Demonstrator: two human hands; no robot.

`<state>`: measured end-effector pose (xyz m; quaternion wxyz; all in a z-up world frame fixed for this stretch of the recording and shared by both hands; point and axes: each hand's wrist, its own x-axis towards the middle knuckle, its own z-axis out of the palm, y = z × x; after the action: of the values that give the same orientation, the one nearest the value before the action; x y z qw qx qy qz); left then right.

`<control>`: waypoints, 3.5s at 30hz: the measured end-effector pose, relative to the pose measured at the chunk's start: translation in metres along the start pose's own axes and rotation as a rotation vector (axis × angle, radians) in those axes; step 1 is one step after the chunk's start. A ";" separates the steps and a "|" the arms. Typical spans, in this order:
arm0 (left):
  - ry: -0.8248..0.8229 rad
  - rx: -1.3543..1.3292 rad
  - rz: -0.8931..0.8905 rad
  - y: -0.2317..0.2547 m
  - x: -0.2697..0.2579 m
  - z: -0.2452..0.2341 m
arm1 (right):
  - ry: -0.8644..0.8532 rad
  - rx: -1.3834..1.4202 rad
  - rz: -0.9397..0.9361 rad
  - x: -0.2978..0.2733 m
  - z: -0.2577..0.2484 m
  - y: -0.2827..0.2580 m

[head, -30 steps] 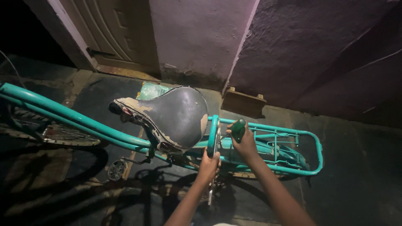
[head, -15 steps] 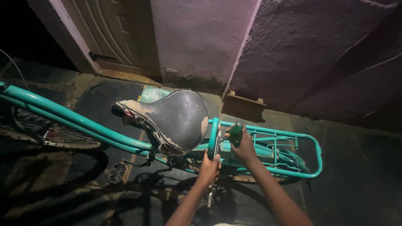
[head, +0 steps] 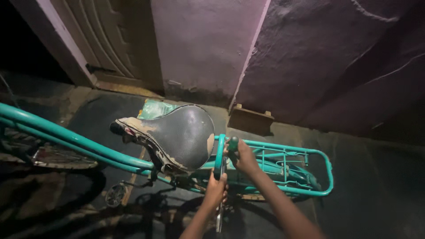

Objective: The person uses a wrench and a screwdriver to tighten bolts on the rear rack of a teal bicycle. The person holds the wrench in the left hand and the screwdriver in the right hand, working on the attachment points near the seat.

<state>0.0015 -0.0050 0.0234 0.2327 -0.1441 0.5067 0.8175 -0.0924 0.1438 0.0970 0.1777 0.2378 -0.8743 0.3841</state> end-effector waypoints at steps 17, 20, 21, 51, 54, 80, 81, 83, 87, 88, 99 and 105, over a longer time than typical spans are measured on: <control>-0.043 -0.072 0.104 -0.029 0.022 -0.006 | 0.069 -0.095 0.316 -0.006 -0.006 -0.043; -0.032 -0.068 0.097 -0.025 0.016 -0.004 | 0.141 -0.083 0.324 -0.010 -0.014 -0.045; -0.022 -0.066 0.085 -0.022 0.014 -0.003 | 0.143 -0.063 0.317 -0.011 -0.017 -0.047; -0.077 -0.056 0.158 -0.025 0.017 -0.005 | 0.299 -0.164 0.252 -0.010 -0.003 -0.049; -0.065 -0.049 0.140 -0.026 0.020 -0.006 | 0.223 0.060 0.310 -0.013 -0.009 -0.048; -0.075 -0.011 0.152 -0.029 0.022 -0.012 | -0.143 0.061 0.438 -0.011 -0.031 -0.060; -0.065 -0.011 0.137 -0.028 0.021 -0.011 | -0.128 0.086 0.402 -0.010 -0.029 -0.061; -0.050 -0.005 0.086 -0.023 0.018 -0.010 | -0.109 0.101 0.275 -0.007 -0.026 -0.057; -0.066 -0.022 0.088 -0.013 0.007 -0.005 | -0.158 0.083 0.197 0.006 -0.031 -0.040; -0.055 -0.018 0.077 -0.011 0.005 -0.004 | -0.189 0.084 0.248 0.007 -0.032 -0.037; 0.079 0.118 -0.007 0.004 -0.007 0.006 | -0.091 -0.086 0.182 0.008 -0.019 -0.023; 0.010 -0.053 0.112 -0.015 0.003 0.001 | -0.035 -0.195 0.285 -0.003 -0.020 -0.044</control>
<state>0.0065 0.0019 0.0107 0.1802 -0.1258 0.4935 0.8415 -0.0632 0.1338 0.1344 0.1283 0.0997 -0.9353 0.3144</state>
